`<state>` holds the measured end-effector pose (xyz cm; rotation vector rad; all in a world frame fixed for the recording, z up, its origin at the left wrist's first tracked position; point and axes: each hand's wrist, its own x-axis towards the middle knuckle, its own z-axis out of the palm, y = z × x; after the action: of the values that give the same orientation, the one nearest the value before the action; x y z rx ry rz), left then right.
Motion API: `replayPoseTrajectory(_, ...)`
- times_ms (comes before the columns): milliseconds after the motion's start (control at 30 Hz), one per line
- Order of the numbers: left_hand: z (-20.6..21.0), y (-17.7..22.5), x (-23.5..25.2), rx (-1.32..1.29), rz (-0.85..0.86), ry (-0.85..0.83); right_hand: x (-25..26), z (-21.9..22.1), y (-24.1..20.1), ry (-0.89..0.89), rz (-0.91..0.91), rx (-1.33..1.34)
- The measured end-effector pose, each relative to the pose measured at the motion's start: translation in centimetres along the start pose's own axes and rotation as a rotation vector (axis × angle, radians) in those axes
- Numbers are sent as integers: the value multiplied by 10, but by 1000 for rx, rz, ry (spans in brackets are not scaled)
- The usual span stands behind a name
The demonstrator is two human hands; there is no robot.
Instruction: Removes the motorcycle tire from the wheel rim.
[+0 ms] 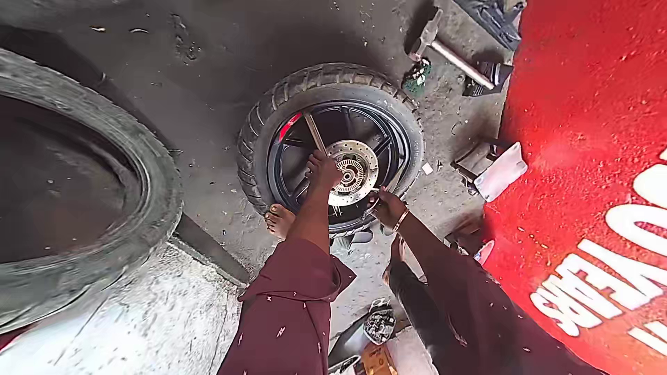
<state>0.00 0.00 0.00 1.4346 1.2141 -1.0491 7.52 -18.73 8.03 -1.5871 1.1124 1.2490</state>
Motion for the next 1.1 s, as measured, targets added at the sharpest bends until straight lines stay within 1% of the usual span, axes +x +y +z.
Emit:
replayPoseTrajectory(67, -6, -1, 7, -26, -14, -56, 8, 7, -4, -31, 21, 11)
replayPoseTrajectory(100, -7, 0, 7, -56, -24, -66, 14, 2, -5, -55, 30, -7)
replayPoseTrajectory(167, -9, -7, -2, -123, -14, -69, 19, -13, 2, -114, 27, -138)
replayPoseTrajectory(233, -28, -9, -12, -122, -4, -180, 24, -27, 4, -139, -6, -355)
replayPoseTrajectory(267, -19, -7, -5, -164, 17, -73, 29, -33, -2, -132, 1, -442)
replayPoseTrajectory(300, -8, -7, 0, -190, 19, 9, 31, -40, -3, -87, 37, -502)
replayPoseTrajectory(333, -2, -7, 3, -184, 14, 43, 31, -45, -3, -24, 74, -550)
replayPoseTrajectory(400, 5, -6, 2, -120, -1, 49, 25, -65, 0, 87, 124, -616)
replayPoseTrajectory(467, 4, 1, -1, -76, -3, 133, 29, -86, -8, 121, 118, -719)
replayPoseTrajectory(500, 11, 0, -9, -64, 2, 184, 28, -102, -11, 134, 113, -837)
replayPoseTrajectory(533, 18, -1, -18, -65, 15, 235, 29, -117, -17, 144, 97, -1054)
replayPoseTrajectory(600, 25, -7, -29, -58, 25, 311, 49, -139, -37, 179, 30, -1704)
replayPoseTrajectory(633, 25, -8, -29, -38, 10, 329, 61, -144, -52, 181, -14, -1938)
replayPoseTrajectory(667, 33, -9, -32, -4, 2, 321, 62, -153, -60, 158, -23, -2057)
replayPoseTrajectory(700, 44, -12, -36, 40, -3, 310, 56, -168, -60, 118, -29, -2098)
replayPoseTrajectory(767, 57, -12, -38, 86, 28, 326, 34, -187, -66, 92, -65, -2039)
replayPoseTrajectory(833, 52, -10, -32, 84, 61, 366, 13, -183, -79, 121, -152, -1948)
replayPoseTrajectory(867, 55, -12, -33, 78, 69, 370, -3, -190, -78, 123, -213, -1878)
replayPoseTrajectory(933, 56, -8, -37, 49, 23, 376, -30, -200, -83, 102, -267, -1785)
replayPoseTrajectory(967, 54, -2, -38, 36, -24, 388, -38, -201, -90, 89, -237, -1769)
replayPoseTrajectory(1033, 55, 9, -46, -29, -118, 394, -46, -210, -97, 72, -87, -1676)
replayPoseTrajectory(1100, 54, 16, -46, -86, -187, 404, -45, -210, -100, 79, 88, -1480)
